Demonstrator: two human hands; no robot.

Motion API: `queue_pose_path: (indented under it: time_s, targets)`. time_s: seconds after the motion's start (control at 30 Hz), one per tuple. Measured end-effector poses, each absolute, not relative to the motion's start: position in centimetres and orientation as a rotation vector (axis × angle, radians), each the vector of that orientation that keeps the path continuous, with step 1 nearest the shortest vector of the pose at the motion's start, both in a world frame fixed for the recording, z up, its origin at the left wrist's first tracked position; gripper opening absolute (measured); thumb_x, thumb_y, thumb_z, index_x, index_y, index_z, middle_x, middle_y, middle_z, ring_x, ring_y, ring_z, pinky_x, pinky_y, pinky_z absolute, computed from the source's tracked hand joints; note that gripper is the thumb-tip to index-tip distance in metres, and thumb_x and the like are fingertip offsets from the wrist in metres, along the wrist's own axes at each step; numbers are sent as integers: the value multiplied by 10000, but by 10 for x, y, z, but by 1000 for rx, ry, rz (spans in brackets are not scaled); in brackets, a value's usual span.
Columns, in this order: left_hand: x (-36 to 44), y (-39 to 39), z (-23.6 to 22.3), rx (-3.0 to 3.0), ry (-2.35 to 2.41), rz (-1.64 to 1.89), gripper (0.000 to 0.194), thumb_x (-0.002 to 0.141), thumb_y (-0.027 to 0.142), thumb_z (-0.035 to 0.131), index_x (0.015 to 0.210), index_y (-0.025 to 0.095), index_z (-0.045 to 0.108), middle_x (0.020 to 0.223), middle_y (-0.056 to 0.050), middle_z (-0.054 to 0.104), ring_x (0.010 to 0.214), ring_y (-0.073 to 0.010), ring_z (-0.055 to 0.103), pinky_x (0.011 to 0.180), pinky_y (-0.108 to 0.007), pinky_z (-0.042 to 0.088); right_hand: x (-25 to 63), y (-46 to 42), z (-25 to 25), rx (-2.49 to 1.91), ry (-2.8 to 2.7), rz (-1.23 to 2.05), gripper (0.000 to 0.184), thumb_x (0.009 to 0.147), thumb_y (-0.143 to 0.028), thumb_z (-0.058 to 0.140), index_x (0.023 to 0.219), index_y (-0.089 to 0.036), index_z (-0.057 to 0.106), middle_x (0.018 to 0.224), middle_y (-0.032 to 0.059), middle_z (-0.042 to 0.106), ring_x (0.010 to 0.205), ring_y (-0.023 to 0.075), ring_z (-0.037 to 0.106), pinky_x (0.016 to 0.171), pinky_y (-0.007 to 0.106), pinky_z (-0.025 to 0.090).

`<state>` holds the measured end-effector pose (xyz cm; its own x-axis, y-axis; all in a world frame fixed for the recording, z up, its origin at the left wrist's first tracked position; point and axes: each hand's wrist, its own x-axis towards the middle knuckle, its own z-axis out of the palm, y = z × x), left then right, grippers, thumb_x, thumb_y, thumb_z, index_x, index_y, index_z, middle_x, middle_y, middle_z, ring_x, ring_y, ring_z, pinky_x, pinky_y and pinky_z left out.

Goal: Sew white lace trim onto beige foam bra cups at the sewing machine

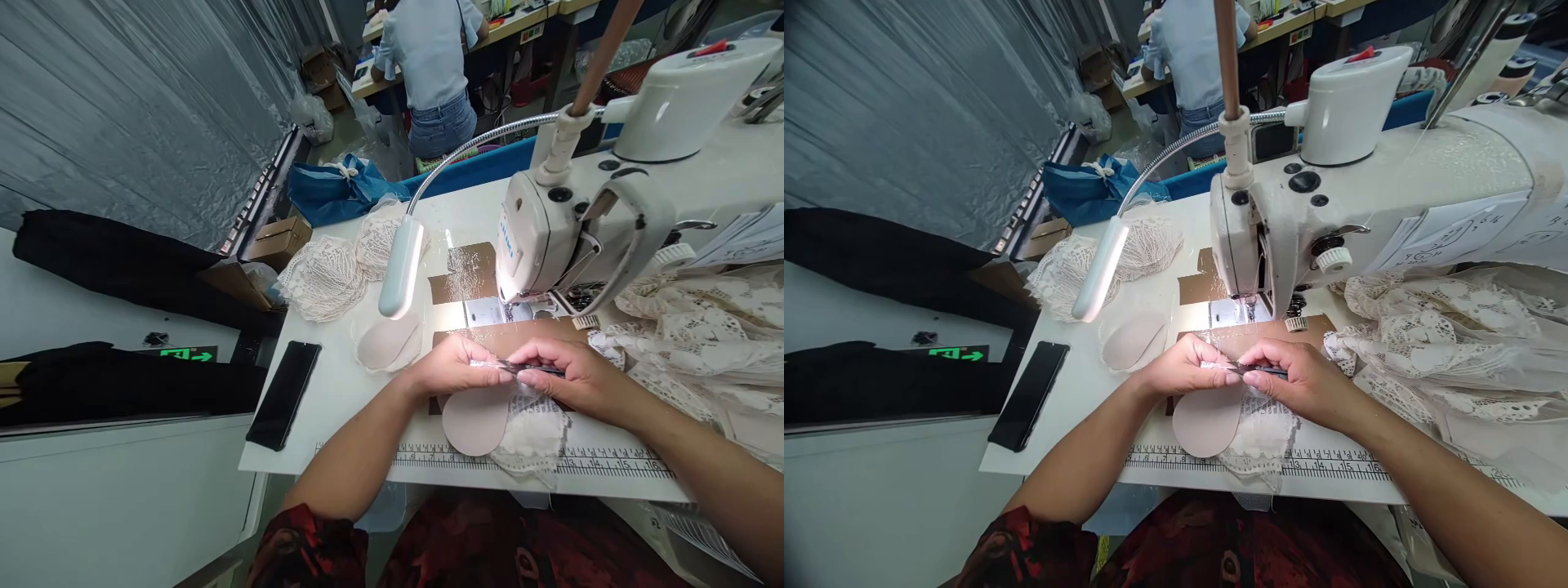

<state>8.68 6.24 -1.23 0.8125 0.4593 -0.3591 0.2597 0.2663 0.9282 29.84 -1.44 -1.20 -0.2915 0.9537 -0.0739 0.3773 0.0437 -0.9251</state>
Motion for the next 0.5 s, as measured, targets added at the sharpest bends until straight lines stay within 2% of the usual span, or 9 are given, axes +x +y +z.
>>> queue_pose_path:
  time_s: [0.23, 0.33, 0.43, 0.5]
  targets:
    - [90, 59, -9, 1333, 652, 125, 392, 715, 460, 768, 622, 101, 644, 561, 55, 402, 550, -53, 329, 500, -209, 238, 291, -11, -9, -1386, -1800, 1164, 239, 887, -409, 541, 945, -232, 690, 891, 40, 716, 818, 200, 643, 726, 340, 489]
    - [91, 58, -4, 1335, 677, 122, 358, 724, 441, 766, 635, 110, 664, 557, 55, 443, 539, -53, 350, 508, -207, 283, 292, -9, -16, -1404, -1659, 1193, 248, 880, -428, 542, 922, -218, 668, 832, 41, 694, 753, 190, 638, 678, 327, 500]
    - [92, 59, -5, 1330, 692, 130, 319, 729, 429, 769, 706, 117, 704, 618, 27, 554, 590, -74, 459, 576, -212, 375, 292, -9, -21, -1391, -1462, 1323, 380, 827, -468, 607, 1108, -212, 599, 880, 32, 667, 712, 168, 628, 639, 303, 506]
    - [92, 60, -8, 1323, 665, 152, 338, 732, 447, 764, 818, 121, 730, 759, -21, 654, 716, -119, 567, 692, -241, 447, 292, -9, -20, -1406, -1501, 1392, 504, 778, -457, 668, 1210, -215, 570, 884, 15, 654, 698, 157, 612, 645, 300, 501]
